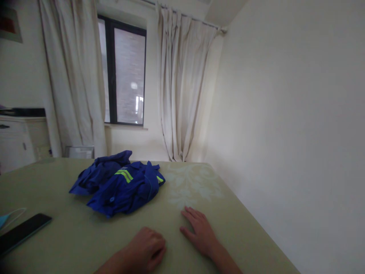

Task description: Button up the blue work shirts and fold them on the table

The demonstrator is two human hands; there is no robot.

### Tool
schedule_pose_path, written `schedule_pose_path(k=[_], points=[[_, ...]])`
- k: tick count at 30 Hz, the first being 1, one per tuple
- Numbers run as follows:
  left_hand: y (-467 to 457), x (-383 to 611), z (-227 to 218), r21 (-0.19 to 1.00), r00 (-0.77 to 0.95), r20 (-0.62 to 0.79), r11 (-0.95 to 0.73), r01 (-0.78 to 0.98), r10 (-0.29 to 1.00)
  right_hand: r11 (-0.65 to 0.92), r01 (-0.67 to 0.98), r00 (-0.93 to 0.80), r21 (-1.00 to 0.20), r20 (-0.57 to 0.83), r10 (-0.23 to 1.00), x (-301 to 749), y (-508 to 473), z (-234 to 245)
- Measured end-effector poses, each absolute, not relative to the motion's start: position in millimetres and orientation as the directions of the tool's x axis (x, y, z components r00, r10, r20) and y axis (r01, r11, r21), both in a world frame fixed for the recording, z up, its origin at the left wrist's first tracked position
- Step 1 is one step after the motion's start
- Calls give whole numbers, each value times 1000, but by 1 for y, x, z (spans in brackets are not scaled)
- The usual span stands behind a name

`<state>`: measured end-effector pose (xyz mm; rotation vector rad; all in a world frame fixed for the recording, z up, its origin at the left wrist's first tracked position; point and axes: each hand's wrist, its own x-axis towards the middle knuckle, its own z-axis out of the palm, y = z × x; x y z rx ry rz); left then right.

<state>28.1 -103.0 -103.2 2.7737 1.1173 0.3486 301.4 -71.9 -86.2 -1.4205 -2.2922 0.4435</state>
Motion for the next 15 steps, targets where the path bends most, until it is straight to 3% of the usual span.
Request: schedule_pose_path(k=[5, 12, 15], points=[[-102, 25, -96, 288, 595, 139, -607, 741, 791, 419, 756, -392, -503, 165, 905, 302, -71, -85], [-104, 31, -97, 265, 577, 67, -572, 776, 814, 419, 750, -392, -512, 166, 905, 301, -72, -86], [-96, 23, -94, 259, 488, 114, -500, 827, 866, 421, 738, -396, -528, 167, 903, 301, -72, -86]])
